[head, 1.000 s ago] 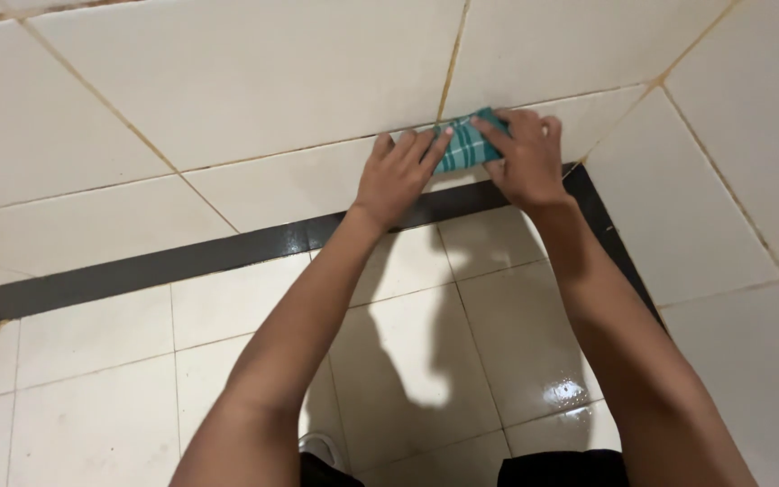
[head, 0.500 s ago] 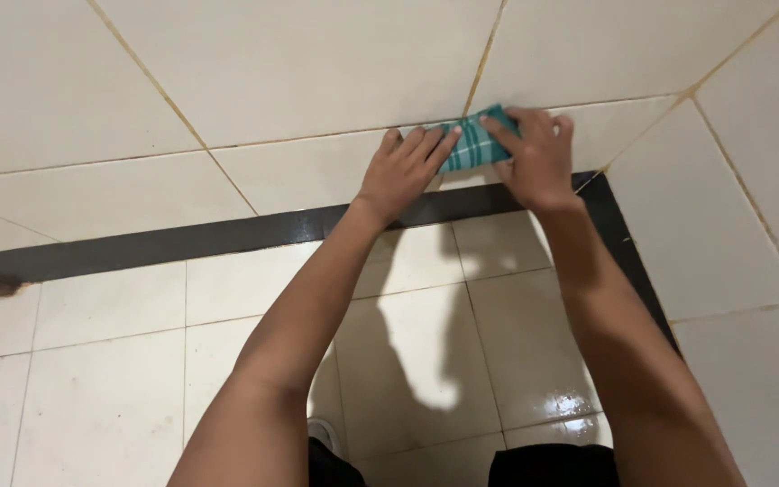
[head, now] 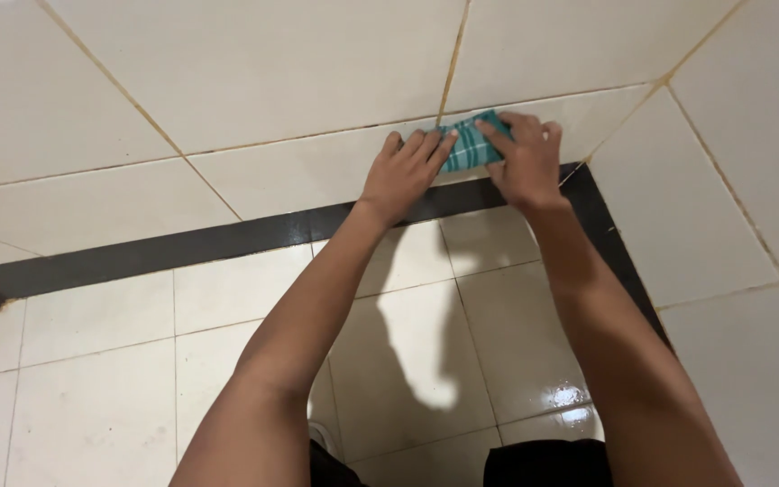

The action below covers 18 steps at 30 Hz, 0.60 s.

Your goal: The person uses a green cloth to scrub the grout lines and tiles on the lower section of a tiled wall. They move along the wall, cleaning the horizontal and vertical seams between the white and beige tiles.

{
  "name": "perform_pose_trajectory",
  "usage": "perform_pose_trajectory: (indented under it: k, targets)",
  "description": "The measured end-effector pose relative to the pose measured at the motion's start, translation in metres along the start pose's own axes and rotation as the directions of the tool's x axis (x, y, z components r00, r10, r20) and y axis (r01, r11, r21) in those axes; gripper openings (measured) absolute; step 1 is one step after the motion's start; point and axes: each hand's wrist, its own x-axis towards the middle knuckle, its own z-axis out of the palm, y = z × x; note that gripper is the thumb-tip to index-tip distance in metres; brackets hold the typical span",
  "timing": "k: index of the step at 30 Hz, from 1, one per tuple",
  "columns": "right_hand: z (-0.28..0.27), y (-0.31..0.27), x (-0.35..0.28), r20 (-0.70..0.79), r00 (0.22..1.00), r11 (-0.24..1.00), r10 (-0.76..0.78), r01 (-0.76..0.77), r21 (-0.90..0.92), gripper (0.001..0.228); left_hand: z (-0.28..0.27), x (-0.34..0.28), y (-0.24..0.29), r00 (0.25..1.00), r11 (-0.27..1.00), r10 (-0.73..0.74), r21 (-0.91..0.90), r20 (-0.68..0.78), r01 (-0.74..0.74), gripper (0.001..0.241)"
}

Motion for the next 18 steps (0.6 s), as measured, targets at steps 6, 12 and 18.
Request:
perform_pose_trajectory:
  k: [6,12,18]
  targets:
    - [-0.043,0.004,0.033,-0.315,0.946,0.983,-0.072,0.015,-0.18,0.069,-0.036,0.037,-0.007,0.952,0.988,-0.134,-0.111,-0.274,0.107,0.064]
    - [-0.012,0.012,0.013,-0.259,0.966,0.995,-0.025,0.0,-0.095,0.07,-0.014,0.029,-0.007,0.969,0.998,-0.067,-0.037,-0.237,0.06,0.065]
    - [0.02,0.025,-0.017,0.048,0.999,0.999,0.003,0.0,-0.054,0.067,0.034,0.002,0.019,1.0,0.989,-0.003,-0.145,-0.023,0.0,0.065]
